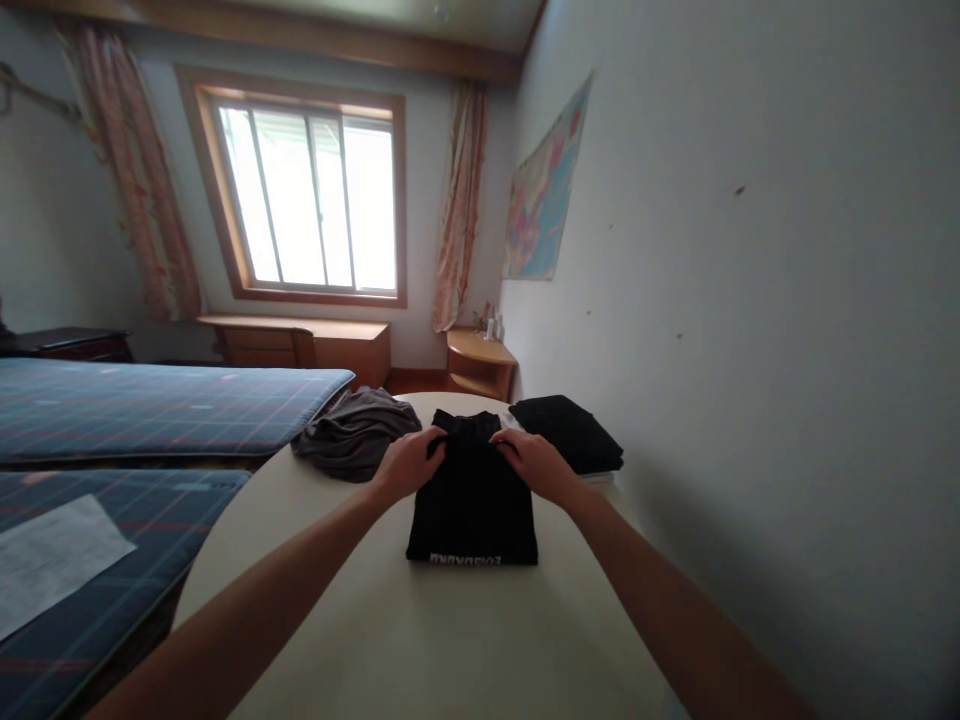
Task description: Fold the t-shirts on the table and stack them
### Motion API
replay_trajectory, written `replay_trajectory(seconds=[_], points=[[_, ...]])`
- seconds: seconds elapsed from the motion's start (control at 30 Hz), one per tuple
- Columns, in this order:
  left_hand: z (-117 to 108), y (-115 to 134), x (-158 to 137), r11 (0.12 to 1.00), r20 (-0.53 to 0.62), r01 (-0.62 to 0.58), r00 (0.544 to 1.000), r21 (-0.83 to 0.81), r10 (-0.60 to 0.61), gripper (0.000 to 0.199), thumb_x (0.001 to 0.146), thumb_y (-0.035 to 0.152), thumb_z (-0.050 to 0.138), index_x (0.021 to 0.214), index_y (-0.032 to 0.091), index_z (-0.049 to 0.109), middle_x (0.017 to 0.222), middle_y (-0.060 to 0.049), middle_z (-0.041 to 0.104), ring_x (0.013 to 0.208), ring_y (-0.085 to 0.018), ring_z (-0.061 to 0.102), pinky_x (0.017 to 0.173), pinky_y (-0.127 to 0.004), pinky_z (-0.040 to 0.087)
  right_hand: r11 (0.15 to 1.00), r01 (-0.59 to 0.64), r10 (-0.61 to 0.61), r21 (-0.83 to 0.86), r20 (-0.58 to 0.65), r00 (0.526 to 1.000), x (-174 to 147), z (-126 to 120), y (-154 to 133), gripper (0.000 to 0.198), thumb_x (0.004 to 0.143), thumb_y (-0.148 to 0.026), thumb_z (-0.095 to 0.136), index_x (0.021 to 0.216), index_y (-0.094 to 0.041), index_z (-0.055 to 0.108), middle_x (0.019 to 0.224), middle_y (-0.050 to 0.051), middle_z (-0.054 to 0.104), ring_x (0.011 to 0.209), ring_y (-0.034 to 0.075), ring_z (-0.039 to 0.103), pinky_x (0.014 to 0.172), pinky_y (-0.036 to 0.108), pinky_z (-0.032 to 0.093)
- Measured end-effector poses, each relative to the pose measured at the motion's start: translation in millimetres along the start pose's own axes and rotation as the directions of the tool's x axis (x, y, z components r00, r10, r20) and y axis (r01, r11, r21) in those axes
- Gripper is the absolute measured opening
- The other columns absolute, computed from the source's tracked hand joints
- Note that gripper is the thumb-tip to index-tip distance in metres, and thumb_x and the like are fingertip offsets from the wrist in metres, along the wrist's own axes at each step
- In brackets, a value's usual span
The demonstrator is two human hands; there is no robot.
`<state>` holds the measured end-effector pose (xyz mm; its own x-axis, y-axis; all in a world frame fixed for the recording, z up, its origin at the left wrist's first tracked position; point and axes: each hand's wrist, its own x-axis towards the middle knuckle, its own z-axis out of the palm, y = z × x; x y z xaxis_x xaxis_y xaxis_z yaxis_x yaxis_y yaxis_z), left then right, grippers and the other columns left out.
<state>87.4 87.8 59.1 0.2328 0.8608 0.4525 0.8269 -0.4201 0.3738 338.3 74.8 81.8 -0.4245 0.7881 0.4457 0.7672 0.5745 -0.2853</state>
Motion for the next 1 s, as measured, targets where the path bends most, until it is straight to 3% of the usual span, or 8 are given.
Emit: replay_trajectory(seconds=[0.13,0.3,0.43,0.53,0.7,0.83,0.9,1.0], points=[[33.0,-18.9,-3.4,0.995,0.124,0.095,0.988,-0.011,-0.093,0.035,0.092,0.033,0.051,0.124,0.022,0.059,0.114,-0.009,0.070,0.104,-0.026,0.066,0.087,-0.034,0.049,0.999,-0.045,0.046,-0.025,0.029,0.999,-1.1,36.0,10.2,0.027,0.095,-0.021,0.051,0.119,-0.018,0.061,0.114,0.009,0.069,0.109,0.022,0.061,0.098,0.037,0.042],[31.4,-24.7,-37.6,0.979,0.056,-0.170,0.983,-0.111,0.177,0.033,0.090,0.030,0.054,0.122,0.020,0.055,0.134,-0.011,0.057,0.124,-0.025,0.052,0.107,-0.038,0.038,0.991,0.130,-0.132,0.028,0.177,0.975,-38.2,39.3,-0.5,0.030,0.092,-0.035,0.059,0.116,-0.019,0.062,0.119,0.010,0.064,0.116,0.023,0.054,0.103,0.038,0.039],[10.6,-20.7,-72.0,0.838,0.252,-0.516,0.800,-0.177,0.545,0.033,0.082,0.036,0.065,0.110,0.022,0.057,0.122,-0.009,0.060,0.111,-0.024,0.055,0.102,-0.038,0.039,0.954,0.300,-0.289,0.020,0.335,0.897,-73.0,31.4,-15.1,0.044,0.078,-0.040,0.071,0.116,-0.020,0.062,0.117,0.008,0.063,0.107,0.023,0.056,0.097,0.037,0.043],[8.8,-19.9,-88.6,0.778,0.366,-0.621,0.704,-0.101,0.609,0.031,0.080,0.033,0.067,0.107,0.022,0.058,0.114,-0.007,0.062,0.102,-0.023,0.058,0.097,-0.036,0.041,0.948,0.304,-0.249,-0.098,0.369,0.895,-89.1,36.6,-20.6,0.035,0.081,-0.025,0.065,0.115,-0.020,0.063,0.112,0.008,0.064,0.100,0.022,0.057,0.091,0.035,0.044],[13.6,-18.7,-96.0,0.809,0.391,-0.586,0.755,0.044,0.526,0.013,0.090,0.018,0.049,0.095,0.021,0.061,0.095,-0.005,0.066,0.088,-0.018,0.062,0.085,-0.030,0.045,0.954,0.247,-0.171,-0.171,0.366,0.915,-96.9,43.8,-26.6,0.025,0.090,-0.014,0.046,0.102,-0.017,0.067,0.095,0.007,0.068,0.087,0.018,0.061,0.080,0.029,0.045],[-6.9,-8.2,-107.4,0.857,0.467,-0.502,0.733,-0.118,0.494,0.015,0.079,0.015,0.059,0.090,0.023,0.066,0.089,-0.001,0.070,0.081,-0.017,0.066,0.080,-0.027,0.048,0.986,0.168,-0.156,0.011,0.432,0.888,-107.3,30.8,-44.0,0.023,0.079,-0.014,0.056,0.095,-0.019,0.072,0.092,0.003,0.071,0.080,0.015,0.065,0.075,0.024,0.047],[-20.6,0.0,-118.0,0.879,0.593,-0.395,0.652,-0.268,0.473,0.018,0.075,0.016,0.063,0.089,0.024,0.070,0.086,0.001,0.072,0.075,-0.015,0.067,0.072,-0.023,0.050,0.981,0.109,-0.180,0.161,0.541,0.821,-116.8,22.8,-56.8,0.025,0.073,-0.015,0.062,0.094,-0.021,0.074,0.085,0.000,0.073,0.073,0.013,0.066,0.069,0.020,0.046],[-35.2,11.6,-131.5,0.889,0.783,-0.131,0.428,-0.439,0.451,0.014,0.075,0.025,0.069,0.089,0.026,0.074,0.079,0.002,0.074,0.071,-0.015,0.069,0.062,-0.020,0.050,0.942,-0.023,-0.235,0.333,0.712,0.662,-129.8,14.4,-75.3,0.026,0.071,-0.019,0.067,0.094,-0.024,0.077,0.076,-0.004,0.073,0.065,0.010,0.066,0.061,0.016,0.045]])
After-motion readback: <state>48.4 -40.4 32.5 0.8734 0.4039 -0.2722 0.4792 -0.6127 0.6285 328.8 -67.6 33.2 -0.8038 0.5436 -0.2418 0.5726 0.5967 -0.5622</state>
